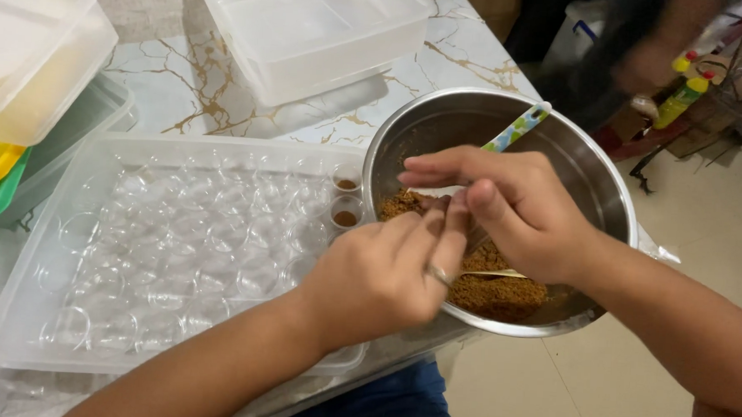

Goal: Filling small plastic cups with a brown granular mixture using a spoon.

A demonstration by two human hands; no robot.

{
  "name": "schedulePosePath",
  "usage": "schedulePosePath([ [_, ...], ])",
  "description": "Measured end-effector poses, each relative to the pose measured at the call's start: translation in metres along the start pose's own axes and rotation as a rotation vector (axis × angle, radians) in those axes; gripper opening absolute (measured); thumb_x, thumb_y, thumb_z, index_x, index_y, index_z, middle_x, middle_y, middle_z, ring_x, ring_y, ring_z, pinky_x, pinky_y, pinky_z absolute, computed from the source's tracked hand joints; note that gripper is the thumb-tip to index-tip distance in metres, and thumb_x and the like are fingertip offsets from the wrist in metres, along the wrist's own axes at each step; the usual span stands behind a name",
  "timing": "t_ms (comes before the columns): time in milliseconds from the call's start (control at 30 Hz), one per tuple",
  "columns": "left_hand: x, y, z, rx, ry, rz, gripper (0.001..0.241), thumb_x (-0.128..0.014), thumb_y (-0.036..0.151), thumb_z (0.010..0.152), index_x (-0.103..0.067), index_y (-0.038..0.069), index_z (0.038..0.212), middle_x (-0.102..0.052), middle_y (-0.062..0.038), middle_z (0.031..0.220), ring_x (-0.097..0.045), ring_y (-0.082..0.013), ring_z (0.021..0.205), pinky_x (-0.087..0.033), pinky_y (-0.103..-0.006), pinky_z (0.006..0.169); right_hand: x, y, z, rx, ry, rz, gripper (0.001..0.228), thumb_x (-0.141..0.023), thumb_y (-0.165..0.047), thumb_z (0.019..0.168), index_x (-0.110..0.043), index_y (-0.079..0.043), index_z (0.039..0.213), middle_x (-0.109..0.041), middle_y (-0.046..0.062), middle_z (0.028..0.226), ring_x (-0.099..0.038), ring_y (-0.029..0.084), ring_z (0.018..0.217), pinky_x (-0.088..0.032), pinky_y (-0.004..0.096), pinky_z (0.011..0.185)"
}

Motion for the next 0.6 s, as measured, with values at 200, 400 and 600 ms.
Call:
schedulePosePath([
  [200, 0.007, 0.000, 0.025, 0.643, 0.153, -0.926, 0.048, -0.081, 0.010, 0.080, -0.060, -0.001, 0.122, -0.073, -0.014, 0.110, -0.075, -0.0200, 0.095, -0.062, -0.0277, 0.078, 0.005, -0.001, -0.005, 0.097, 0.315, -0.117, 0.058, -0.037, -0.044, 0.119, -0.062, 0.006, 0.134, -0.077, 0.016, 0.105, -0.078, 0.019, 0.088, -0.064, 0.026, 0.079],
  [400, -0.022, 0.007, 0.014, 1.068, 0.061, -1.436, 0.041, -0.082, 0.009, 0.085, -0.061, 0.000, 0.119, -0.078, -0.010, 0.103, -0.075, -0.0120, 0.095, -0.062, -0.0265, 0.083, 0.005, -0.015, -0.005, 0.231, 0.347, -0.145, 0.062, -0.033, -0.046, 0.119, -0.056, 0.009, 0.133, -0.072, 0.020, 0.111, -0.076, 0.026, 0.101, -0.064, 0.033, 0.091],
  [600, -0.016, 0.015, 0.010, 0.880, 0.107, -1.094, 0.030, -0.078, 0.007, 0.091, -0.063, -0.001, 0.116, -0.079, -0.009, 0.101, -0.079, -0.0136, 0.092, -0.064, -0.0270, 0.078, 0.001, -0.008, -0.008, 0.081, 0.229, 0.076, 0.064, -0.035, -0.046, 0.120, -0.051, 0.012, 0.142, -0.069, 0.025, 0.131, -0.070, 0.027, 0.125, -0.056, 0.037, 0.112],
])
Point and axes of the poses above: each hand's wrist, its own z-axis towards the middle knuckle, its own x-axis out of the back of the hand, y = z × x, the point moved 1 cm from there along z, towards the middle knuckle
